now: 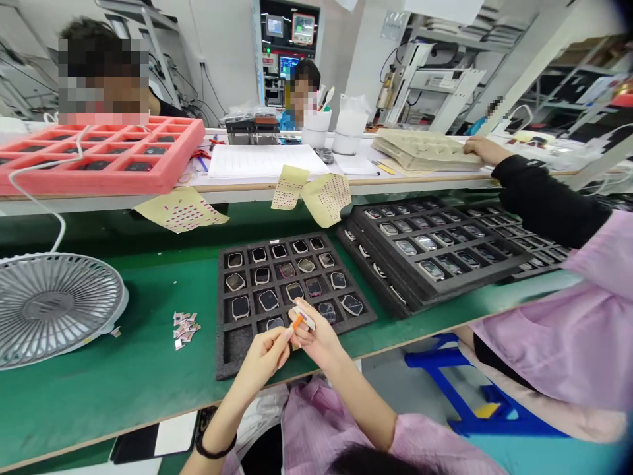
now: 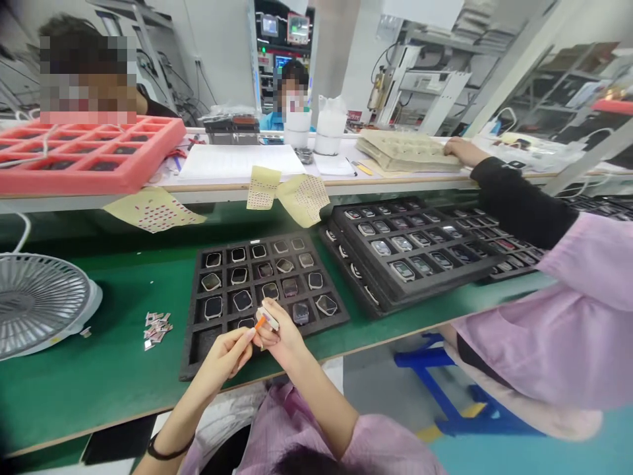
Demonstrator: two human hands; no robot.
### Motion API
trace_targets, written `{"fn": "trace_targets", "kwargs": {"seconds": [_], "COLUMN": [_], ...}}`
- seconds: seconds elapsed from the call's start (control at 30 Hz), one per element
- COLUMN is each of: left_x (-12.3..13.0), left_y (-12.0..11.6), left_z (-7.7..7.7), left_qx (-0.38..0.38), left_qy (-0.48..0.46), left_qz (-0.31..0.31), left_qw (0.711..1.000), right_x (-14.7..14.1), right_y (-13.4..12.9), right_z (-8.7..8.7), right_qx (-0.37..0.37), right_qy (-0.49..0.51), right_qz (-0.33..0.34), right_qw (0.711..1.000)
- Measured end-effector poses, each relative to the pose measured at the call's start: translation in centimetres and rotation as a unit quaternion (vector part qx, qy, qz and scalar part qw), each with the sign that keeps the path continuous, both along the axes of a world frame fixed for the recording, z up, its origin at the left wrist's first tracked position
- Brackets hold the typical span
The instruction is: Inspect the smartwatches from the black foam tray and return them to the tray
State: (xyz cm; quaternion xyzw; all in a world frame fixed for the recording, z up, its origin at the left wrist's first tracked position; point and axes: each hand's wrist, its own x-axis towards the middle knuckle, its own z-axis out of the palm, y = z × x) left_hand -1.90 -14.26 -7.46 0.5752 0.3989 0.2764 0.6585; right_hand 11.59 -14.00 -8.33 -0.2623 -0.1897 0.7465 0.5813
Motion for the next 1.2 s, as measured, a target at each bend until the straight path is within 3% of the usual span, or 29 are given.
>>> {"fn": "trace_targets", "kwargs": {"seconds": [0.17,0.33,0.4,0.5,0.57,0.67,0.73,0.9,0.97,1.1,1.2], "left_x": [1.0,0.5,-1.1,-4.8,-7.7,-11.1,-12.5,-13.6,-13.4,-12.3,-11.2], "left_y": [0.5,0.8,1.2,2.3,3.0,3.6,3.6,3.3,3.0,2.6,2.2], "left_z": [0.1,-0.3,-0.5,-0.7,-0.7,-0.7,-0.8,-1.3,-1.4,-1.4,-1.2], "left_qx": [0.067,0.083,0.081,0.103,0.149,0.202,0.194,0.169,0.178,0.205,0.226], "left_qy": [-0.011,0.021,0.047,0.112,0.195,0.366,0.449,0.518,0.510,0.458,0.416], "left_qz": [0.073,0.089,0.107,0.171,0.203,0.267,0.294,0.321,0.335,0.320,0.301], "left_qw": [0.995,0.992,0.990,0.974,0.948,0.868,0.821,0.775,0.772,0.803,0.828], "right_x": [-0.9,-1.1,-0.5,0.8,1.4,1.9,1.8,0.7,-0.1,-1.5,-1.5], "right_y": [-1.0,-1.7,-1.6,-1.2,-0.9,-0.7,-0.8,-1.3,-1.4,-0.9,0.0], "right_z": [-0.2,-0.7,-1.1,-2.1,-2.8,-3.8,-4.2,-3.6,-2.9,-1.8,-1.3], "right_qx": [-0.011,0.077,0.106,0.116,0.133,0.179,0.203,0.251,0.277,0.317,0.336], "right_qy": [-0.156,-0.307,-0.382,-0.519,-0.590,-0.663,-0.697,-0.761,-0.781,-0.816,-0.820], "right_qz": [-0.125,-0.159,-0.177,-0.198,-0.175,-0.142,-0.131,-0.138,-0.116,-0.018,0.032], "right_qw": [0.980,0.935,0.901,0.823,0.777,0.713,0.675,0.583,0.548,0.482,0.463]}}
